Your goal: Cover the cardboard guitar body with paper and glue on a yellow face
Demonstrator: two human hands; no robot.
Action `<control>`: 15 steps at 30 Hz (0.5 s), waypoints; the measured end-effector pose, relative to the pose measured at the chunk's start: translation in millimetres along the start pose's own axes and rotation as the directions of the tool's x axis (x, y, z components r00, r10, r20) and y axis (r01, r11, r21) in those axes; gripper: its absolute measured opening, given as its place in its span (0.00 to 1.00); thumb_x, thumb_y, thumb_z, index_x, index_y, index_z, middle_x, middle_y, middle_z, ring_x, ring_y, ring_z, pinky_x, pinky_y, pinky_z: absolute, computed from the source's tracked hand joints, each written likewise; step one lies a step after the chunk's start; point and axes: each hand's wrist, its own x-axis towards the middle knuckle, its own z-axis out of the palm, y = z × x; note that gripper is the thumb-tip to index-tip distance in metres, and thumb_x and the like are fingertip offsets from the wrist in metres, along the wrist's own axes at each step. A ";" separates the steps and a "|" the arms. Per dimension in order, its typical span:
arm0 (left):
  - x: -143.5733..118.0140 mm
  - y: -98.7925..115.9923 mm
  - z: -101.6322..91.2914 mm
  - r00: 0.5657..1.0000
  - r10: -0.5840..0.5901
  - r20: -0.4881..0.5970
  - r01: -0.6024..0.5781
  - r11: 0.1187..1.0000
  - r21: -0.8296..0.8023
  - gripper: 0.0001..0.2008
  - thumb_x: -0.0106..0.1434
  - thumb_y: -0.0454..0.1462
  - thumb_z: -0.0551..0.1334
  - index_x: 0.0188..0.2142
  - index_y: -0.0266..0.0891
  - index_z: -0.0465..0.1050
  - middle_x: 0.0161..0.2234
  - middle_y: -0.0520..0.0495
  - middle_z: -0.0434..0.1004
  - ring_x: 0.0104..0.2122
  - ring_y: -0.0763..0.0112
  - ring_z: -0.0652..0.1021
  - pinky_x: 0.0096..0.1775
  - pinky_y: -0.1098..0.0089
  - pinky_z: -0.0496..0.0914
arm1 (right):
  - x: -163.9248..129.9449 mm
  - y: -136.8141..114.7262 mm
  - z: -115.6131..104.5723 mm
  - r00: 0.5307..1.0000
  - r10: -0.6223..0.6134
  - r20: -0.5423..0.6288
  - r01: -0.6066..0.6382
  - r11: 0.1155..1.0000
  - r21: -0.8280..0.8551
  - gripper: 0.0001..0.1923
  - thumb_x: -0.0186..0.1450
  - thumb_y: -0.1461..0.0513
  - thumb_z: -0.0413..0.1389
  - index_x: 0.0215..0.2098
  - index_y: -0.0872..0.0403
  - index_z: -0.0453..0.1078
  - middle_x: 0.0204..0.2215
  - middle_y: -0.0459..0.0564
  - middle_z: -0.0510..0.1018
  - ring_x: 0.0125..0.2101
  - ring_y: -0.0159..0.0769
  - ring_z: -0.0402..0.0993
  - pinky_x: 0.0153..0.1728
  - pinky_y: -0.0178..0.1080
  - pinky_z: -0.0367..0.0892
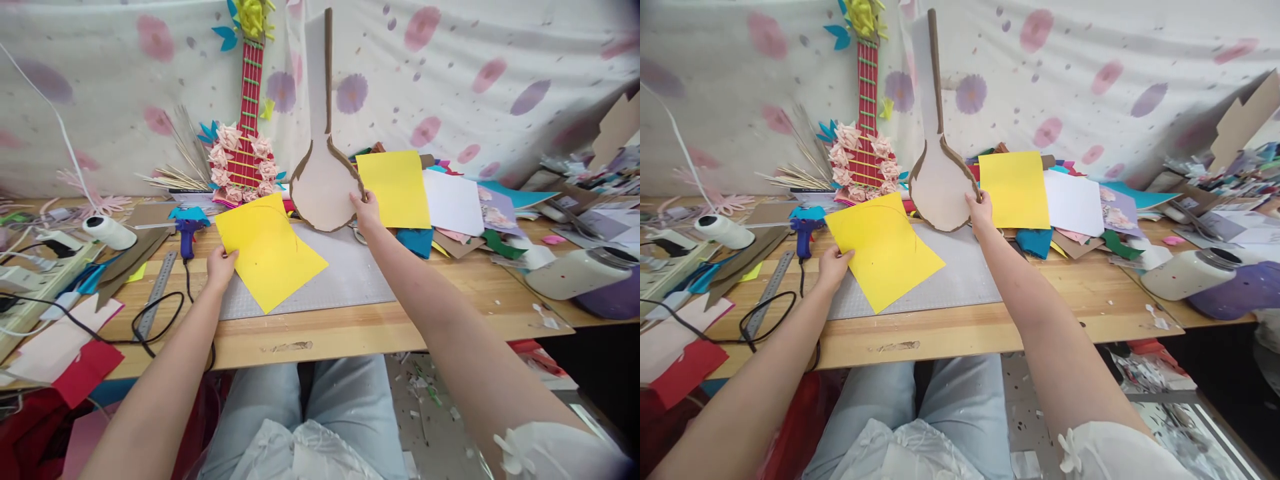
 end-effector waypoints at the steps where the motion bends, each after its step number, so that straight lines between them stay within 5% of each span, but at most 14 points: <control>1: -2.5 -3.0 -1.0 0.999 -0.024 -0.041 0.021 0.998 -0.067 0.08 0.49 0.32 0.62 0.32 0.37 0.74 0.31 0.47 0.78 0.30 0.68 0.76 0.37 0.67 0.71 | 3.2 0.4 6.1 1.000 -0.007 0.009 0.007 1.000 -0.013 0.19 0.61 0.59 0.49 0.50 0.55 0.58 0.45 0.52 0.72 0.43 0.32 0.70 0.41 0.36 0.67; 7: -6.2 -6.3 -3.4 0.992 -0.115 -0.055 0.090 0.940 -0.328 0.08 0.49 0.32 0.62 0.32 0.37 0.72 0.33 0.48 0.77 0.31 0.72 0.76 0.38 0.70 0.71 | 16.0 2.4 49.1 0.999 0.005 0.050 -0.003 0.999 -0.041 0.19 0.62 0.58 0.48 0.50 0.56 0.58 0.45 0.53 0.72 0.43 0.33 0.71 0.41 0.35 0.68; 12: -5.5 -12.0 -7.3 0.991 -0.120 -0.063 0.088 0.923 -0.375 0.08 0.49 0.33 0.63 0.32 0.38 0.71 0.33 0.48 0.77 0.32 0.71 0.76 0.39 0.70 0.71 | 31.6 8.3 81.2 0.998 -0.027 0.050 0.026 1.000 0.012 0.22 0.62 0.59 0.48 0.54 0.57 0.54 0.49 0.56 0.69 0.45 0.30 0.70 0.43 0.33 0.67; 15: -6.2 -10.9 -6.3 0.983 -0.151 -0.108 0.100 0.921 -0.377 0.07 0.50 0.32 0.62 0.32 0.38 0.70 0.34 0.48 0.77 0.34 0.71 0.76 0.39 0.71 0.71 | 42.2 15.2 94.8 0.986 -0.119 0.119 0.132 0.986 -0.107 0.26 0.65 0.60 0.45 0.59 0.56 0.47 0.52 0.57 0.67 0.48 0.30 0.69 0.45 0.36 0.66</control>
